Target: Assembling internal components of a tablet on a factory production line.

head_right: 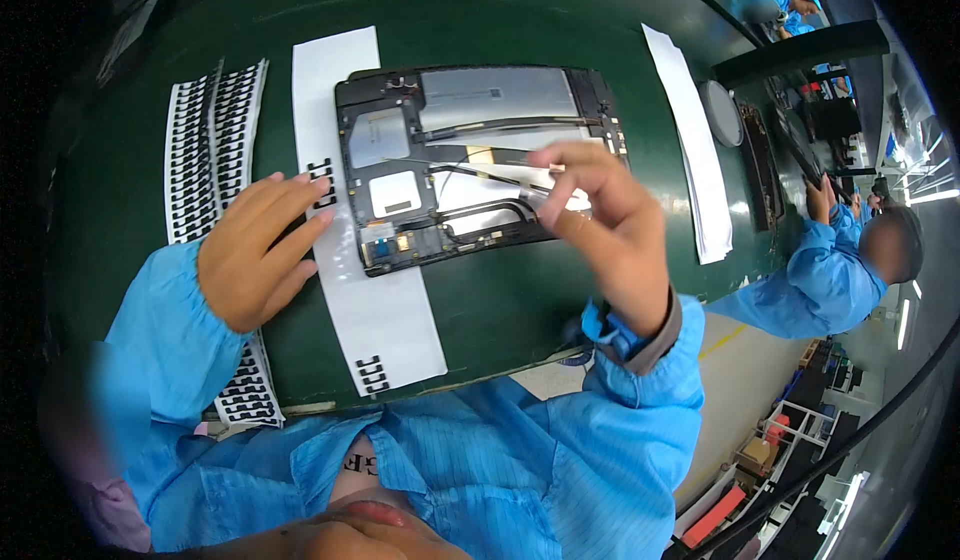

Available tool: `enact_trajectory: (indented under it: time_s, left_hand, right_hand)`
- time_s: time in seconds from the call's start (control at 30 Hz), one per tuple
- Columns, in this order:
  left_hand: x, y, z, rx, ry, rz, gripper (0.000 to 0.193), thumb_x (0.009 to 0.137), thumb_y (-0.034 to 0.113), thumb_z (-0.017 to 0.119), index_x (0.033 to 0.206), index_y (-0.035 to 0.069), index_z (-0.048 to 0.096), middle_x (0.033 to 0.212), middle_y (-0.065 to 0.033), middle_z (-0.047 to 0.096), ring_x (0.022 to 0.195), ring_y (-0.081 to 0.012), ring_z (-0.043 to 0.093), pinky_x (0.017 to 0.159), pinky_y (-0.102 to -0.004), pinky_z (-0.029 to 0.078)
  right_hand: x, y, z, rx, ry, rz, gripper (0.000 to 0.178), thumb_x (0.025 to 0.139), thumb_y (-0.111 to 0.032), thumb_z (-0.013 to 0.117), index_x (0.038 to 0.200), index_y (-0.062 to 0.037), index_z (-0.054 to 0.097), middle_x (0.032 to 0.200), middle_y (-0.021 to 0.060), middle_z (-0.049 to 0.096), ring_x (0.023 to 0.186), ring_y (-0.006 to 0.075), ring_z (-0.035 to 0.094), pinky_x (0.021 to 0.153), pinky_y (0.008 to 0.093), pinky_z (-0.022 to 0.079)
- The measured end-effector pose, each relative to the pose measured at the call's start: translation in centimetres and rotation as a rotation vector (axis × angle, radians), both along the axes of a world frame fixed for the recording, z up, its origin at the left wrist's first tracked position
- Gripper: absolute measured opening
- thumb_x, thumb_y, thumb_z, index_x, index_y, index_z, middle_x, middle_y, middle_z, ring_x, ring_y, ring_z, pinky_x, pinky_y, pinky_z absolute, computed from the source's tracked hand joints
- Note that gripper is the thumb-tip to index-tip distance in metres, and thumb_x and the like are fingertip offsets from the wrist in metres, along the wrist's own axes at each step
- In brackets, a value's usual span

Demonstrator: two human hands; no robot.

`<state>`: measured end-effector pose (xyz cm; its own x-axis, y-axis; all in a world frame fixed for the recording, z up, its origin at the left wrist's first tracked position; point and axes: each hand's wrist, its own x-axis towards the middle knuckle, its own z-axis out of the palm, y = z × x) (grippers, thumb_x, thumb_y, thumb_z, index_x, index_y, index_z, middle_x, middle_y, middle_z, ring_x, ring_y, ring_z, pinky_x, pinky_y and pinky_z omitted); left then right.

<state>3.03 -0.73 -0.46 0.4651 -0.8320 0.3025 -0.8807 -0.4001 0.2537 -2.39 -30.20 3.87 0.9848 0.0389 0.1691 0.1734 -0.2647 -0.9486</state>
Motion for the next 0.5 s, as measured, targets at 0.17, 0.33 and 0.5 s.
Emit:
enact_trajectory:
  time_s: [0.17, 0.33, 0.5]
  left_hand:
    - [-1.6, -2.9, 1.7, -0.137, -0.057, -0.282, 0.034, 0.066, 0.003, 0.061, 0.099, -0.003, 0.057, 0.108, -0.0185, 0.056, 0.098, -0.0308, 0.054, 0.083, -0.0425, 0.044]
    - [-0.8, -5.4, -1.0, -0.147, -0.061, -0.327, 0.024, 0.07, 0.005, 0.055, 0.093, -0.003, 0.06, 0.104, -0.0165, 0.058, 0.095, -0.0277, 0.055, 0.08, -0.0392, 0.046]
    - [-1.0, -5.3, -0.7, -0.088, -0.063, -0.305, 0.023, 0.071, 0.005, 0.056, 0.092, 0.0, 0.062, 0.105, -0.0115, 0.058, 0.095, -0.0233, 0.056, 0.081, -0.0378, 0.045]
  right_hand:
    - [-0.7, -0.2, -1.3, -0.167, 0.075, 0.182, 0.005, 0.069, 0.0, 0.056, 0.074, -0.0017, 0.055, 0.107, 0.0153, 0.053, 0.101, 0.0246, 0.048, 0.089, 0.0346, 0.034]
    - [0.4, 0.2, -2.9, -0.335, -0.058, 0.258, 0.008, 0.063, -0.001, 0.057, 0.07, -0.0021, 0.055, 0.111, 0.017, 0.051, 0.102, 0.0303, 0.045, 0.089, 0.0373, 0.033]
    - [0.8, 0.3, -2.2, -0.348, -0.017, 0.278, 0.007, 0.062, -0.001, 0.057, 0.068, -0.0021, 0.054, 0.111, 0.0166, 0.05, 0.1, 0.0307, 0.044, 0.088, 0.0379, 0.032]
